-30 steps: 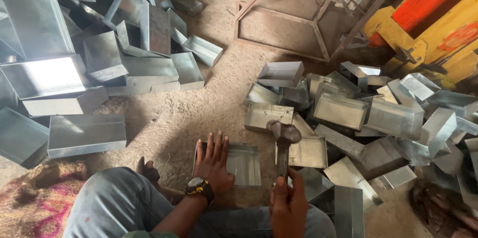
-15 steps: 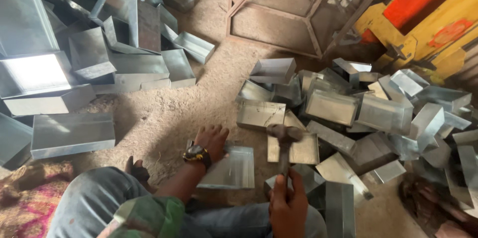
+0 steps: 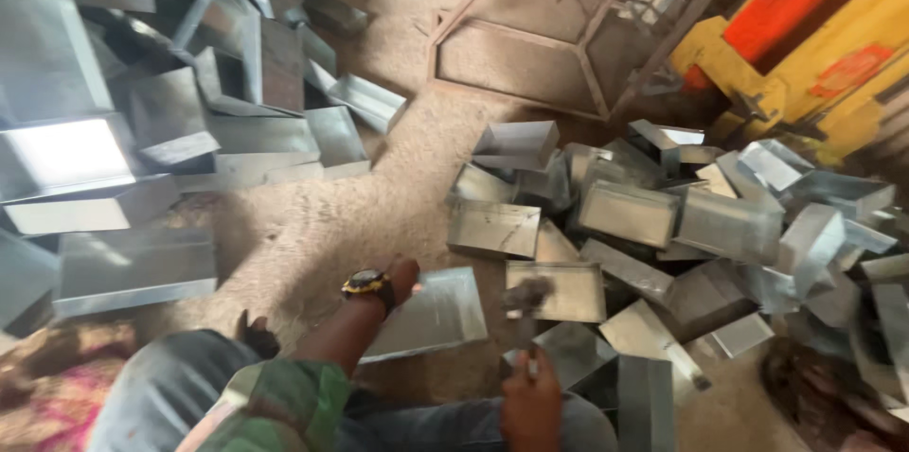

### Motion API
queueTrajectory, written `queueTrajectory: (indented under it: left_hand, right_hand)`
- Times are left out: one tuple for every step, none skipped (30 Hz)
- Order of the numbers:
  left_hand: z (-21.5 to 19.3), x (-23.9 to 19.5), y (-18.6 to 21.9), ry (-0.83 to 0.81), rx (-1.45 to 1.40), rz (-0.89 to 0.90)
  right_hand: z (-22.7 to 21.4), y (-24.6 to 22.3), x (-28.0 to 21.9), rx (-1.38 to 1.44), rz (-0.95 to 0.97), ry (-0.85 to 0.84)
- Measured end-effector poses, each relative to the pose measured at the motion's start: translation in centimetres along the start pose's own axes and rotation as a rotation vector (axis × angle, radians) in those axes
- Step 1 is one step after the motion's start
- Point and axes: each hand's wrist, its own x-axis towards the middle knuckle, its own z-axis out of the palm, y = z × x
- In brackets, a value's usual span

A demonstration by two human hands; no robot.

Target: The person straightens and flattens metal rectangular containers using a hammer while sitting on the floor next to a pile of similar objects.

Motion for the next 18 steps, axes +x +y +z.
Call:
queueTrajectory:
  left_hand:
    - [-0.5,-0.2,-0.4,0.096,-0.022,-0.007]
    - [-0.6,-0.4,0.1,0.187,-0.051,-0.005]
    - [-0.7,-1.1,0.8,0.186,-0.054,-0.006]
    - [-1.4,-1.8,1.2,0.23,0.057,0.041]
    - [-2.3,-2.6,1.6,0.274,0.169,0.087]
    - [-2.6,-3.9,2.0,0.277,0.173,0.082]
    - [-2.7,-5.6,2.5,0.476,0.246,0.191]
    - [-2.9,-7.6,2.6,0.663,0.328,0.301]
    - [-3.6,-8.9,2.7,0.653,0.341,0.292]
    - [-4.1,-9.6,3.3,0.484,0.318,0.246]
    - [-4.7,-10.2,3.6,0.316,0.294,0.197]
    - [-5.1,-10.6,3.9,0.31,0.298,0.203]
    - [-5.4,-10.9,4.0,0.345,0.306,0.195]
    - [-5.3,-11.1,4.3,0.376,0.305,0.186]
    - [-5.1,-11.3,4.5,0.365,0.301,0.193]
    - [-5.1,-11.3,4.5,0.411,0.277,0.198]
    - [-5.0,-11.2,4.4,0.457,0.252,0.203]
    - [-5.0,-11.1,4.4,0.452,0.249,0.208]
  right_hand:
    - [-0.1,-0.6,-0.2,0.004,-0.004,-0.009]
    - [-1.3,-1.3,-0.1,0.02,0.156,-0.004]
    - [-2.4,-2.2,-0.3,0.037,0.316,0.001]
    - [-2.8,-3.1,-0.9,0.047,0.312,-0.001]
    - [-3.6,-3.9,-1.4,0.23,0.276,-0.065]
    - [-4.2,-4.9,-1.8,0.405,0.239,-0.132]
    - [-4.5,-6.1,-2.1,0.407,0.237,-0.139]
    - [-4.7,-7.0,-2.9,0.435,0.204,-0.132]
    - [-4.9,-8.1,-3.9,0.463,0.172,-0.124]
    - [-5.4,-9.2,-5.1,0.464,0.181,-0.126]
    - [-5.9,-10.3,-6.5,0.509,0.094,-0.071]
    - [-6.3,-11.4,-7.9,0.556,0.007,-0.009]
    - [-6.6,-12.4,-8.9,0.56,0.014,-0.004]
    - [-7.2,-13.1,-9.9,0.664,-0.193,0.019]
    - [-7.7,-13.5,-10.5,0.764,-0.404,0.044]
    - [-7.9,-13.7,-10.7,0.763,-0.4,0.054]
    - [-8.1,-13.3,-10.7,0.854,-0.472,0.066]
    - [-8.2,-12.4,-10.5,0.941,-0.544,0.073]
